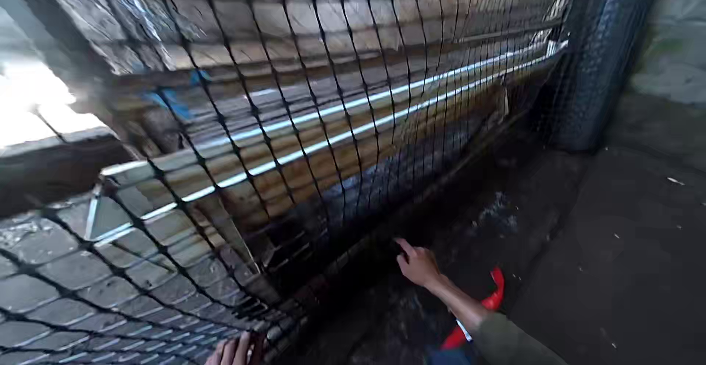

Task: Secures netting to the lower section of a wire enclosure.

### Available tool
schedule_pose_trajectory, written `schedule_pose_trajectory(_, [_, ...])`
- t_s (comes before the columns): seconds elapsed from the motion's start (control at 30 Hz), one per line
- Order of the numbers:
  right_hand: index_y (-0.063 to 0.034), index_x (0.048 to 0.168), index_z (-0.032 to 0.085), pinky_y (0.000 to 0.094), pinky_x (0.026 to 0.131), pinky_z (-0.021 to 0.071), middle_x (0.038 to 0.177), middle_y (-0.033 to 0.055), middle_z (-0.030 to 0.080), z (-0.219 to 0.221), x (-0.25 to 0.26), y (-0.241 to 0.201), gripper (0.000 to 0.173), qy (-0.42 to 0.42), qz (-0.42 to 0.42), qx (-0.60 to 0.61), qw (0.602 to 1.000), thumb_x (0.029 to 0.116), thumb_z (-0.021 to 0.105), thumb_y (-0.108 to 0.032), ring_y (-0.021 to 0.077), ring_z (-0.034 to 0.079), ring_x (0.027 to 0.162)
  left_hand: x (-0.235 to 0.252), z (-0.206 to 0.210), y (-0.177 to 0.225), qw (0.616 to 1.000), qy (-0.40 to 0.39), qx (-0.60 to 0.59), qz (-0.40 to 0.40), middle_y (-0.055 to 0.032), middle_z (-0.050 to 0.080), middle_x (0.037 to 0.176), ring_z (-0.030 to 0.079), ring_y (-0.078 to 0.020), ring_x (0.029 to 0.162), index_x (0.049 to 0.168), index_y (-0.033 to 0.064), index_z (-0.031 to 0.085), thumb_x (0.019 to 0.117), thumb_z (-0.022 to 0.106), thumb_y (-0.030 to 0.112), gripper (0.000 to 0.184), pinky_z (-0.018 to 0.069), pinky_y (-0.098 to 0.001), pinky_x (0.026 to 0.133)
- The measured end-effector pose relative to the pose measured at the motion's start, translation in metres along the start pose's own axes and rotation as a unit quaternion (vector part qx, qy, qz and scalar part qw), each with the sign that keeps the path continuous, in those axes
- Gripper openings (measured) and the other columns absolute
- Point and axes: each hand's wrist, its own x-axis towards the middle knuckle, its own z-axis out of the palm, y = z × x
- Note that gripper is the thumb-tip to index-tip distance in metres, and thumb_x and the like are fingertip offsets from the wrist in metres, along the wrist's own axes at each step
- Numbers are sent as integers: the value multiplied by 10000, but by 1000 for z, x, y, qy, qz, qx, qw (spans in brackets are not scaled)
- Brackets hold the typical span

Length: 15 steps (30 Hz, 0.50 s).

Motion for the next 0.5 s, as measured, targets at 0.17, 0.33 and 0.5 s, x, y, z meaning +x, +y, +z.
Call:
schedule_pose_trajectory(0.17, [-273,1628,319,591,948,527,1129,203,730,17,29,-1,617,-105,62,-14,992,1041,472,-388,402,696,1082,-3,9,-5,1000,21,13,14,-253,713,1030,646,-492,1087,1062,2,751,950,693,337,358,465,-624,989])
schedule_pose_trajectory(0.33, [-251,1658,208,579,920,539,1084,192,738,14,52,7,702,-83,101,-3,991,1031,496,-385,393,711,1039,-3,13,-4,999,33,30,21,-230,710,1014,645,-462,1072,1046,25,742,979,631,400,396,462,-583,974])
schedule_pose_trajectory(0.5, [-229,1651,234,576,849,555,983,172,750,7,70,20,704,8,101,32,994,1011,512,-314,384,729,925,3,14,-2,998,43,35,23,-215,707,990,647,-441,1057,1031,31,745,960,670,364,349,469,-555,966])
